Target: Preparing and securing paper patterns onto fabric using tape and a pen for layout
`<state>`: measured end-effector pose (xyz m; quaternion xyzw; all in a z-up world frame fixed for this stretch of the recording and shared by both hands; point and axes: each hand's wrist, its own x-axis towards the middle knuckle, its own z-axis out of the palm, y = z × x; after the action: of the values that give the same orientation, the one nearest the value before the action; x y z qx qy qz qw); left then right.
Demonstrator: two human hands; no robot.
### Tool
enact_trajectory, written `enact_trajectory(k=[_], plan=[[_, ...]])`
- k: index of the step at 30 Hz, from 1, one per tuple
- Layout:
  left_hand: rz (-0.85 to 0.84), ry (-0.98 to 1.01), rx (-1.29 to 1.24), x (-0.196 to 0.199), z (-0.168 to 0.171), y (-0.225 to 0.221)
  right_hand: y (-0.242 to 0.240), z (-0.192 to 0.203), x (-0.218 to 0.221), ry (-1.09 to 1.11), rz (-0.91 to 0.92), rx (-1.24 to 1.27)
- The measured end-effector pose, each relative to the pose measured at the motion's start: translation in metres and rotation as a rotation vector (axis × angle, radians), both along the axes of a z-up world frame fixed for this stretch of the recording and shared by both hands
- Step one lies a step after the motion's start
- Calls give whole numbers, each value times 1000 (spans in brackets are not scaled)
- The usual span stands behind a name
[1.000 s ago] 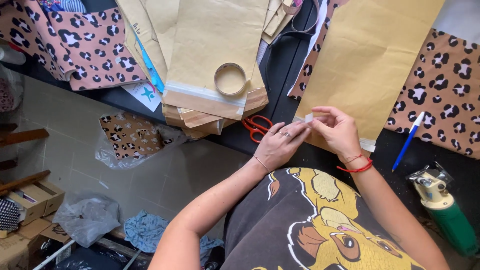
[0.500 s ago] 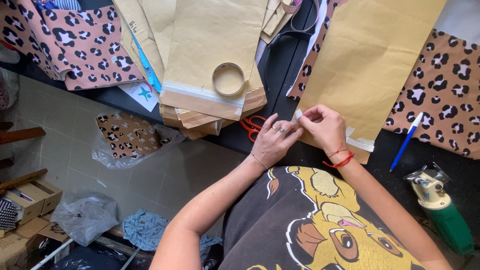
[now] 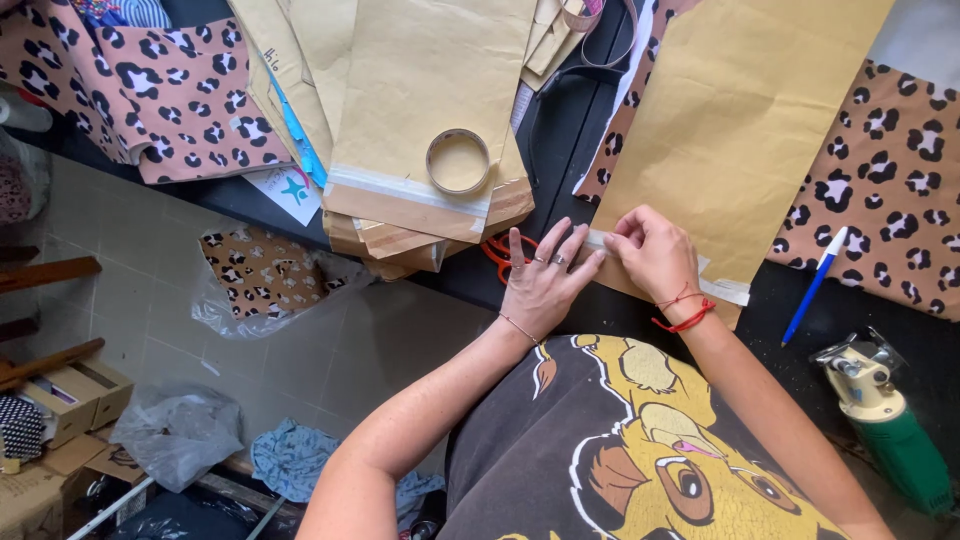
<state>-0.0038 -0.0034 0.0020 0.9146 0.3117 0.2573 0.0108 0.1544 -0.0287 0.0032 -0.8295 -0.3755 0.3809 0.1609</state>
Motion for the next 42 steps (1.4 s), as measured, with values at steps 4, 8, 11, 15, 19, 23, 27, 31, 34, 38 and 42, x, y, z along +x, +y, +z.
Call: enact_trajectory(k=[4, 8, 11, 15, 19, 23, 27, 31, 34, 38, 42], plan=[[10, 20, 3, 2, -2, -2, -1, -5, 4, -37, 47, 13], [-13, 72, 49, 1, -1, -7, 4, -1, 5, -23, 34, -21], [-41, 106, 91, 4, -8, -13, 4, 5, 5, -25, 32, -7], [-9, 136, 48, -1, -8, -17, -2, 7, 5, -28, 45, 21], [13, 111, -33, -1, -9, -17, -30, 3, 22, -4, -5, 410], [10, 263, -28, -3, 9, -12, -61, 26, 53, -302, -11, 518], [109, 62, -126, 10, 23, -7, -84, 11, 69, -183, -307, 405], [215, 16, -298, 21, 12, -5, -74, 11, 70, 291, -603, 298], [245, -30, -374, 20, 15, -7, -75, 13, 67, 256, -552, 107], [384, -75, -593, 17, 2, -13, -84, 8, 71, 497, -641, 205], [550, -86, -955, 21, 8, 0, -81, 18, 66, 491, -664, 222]])
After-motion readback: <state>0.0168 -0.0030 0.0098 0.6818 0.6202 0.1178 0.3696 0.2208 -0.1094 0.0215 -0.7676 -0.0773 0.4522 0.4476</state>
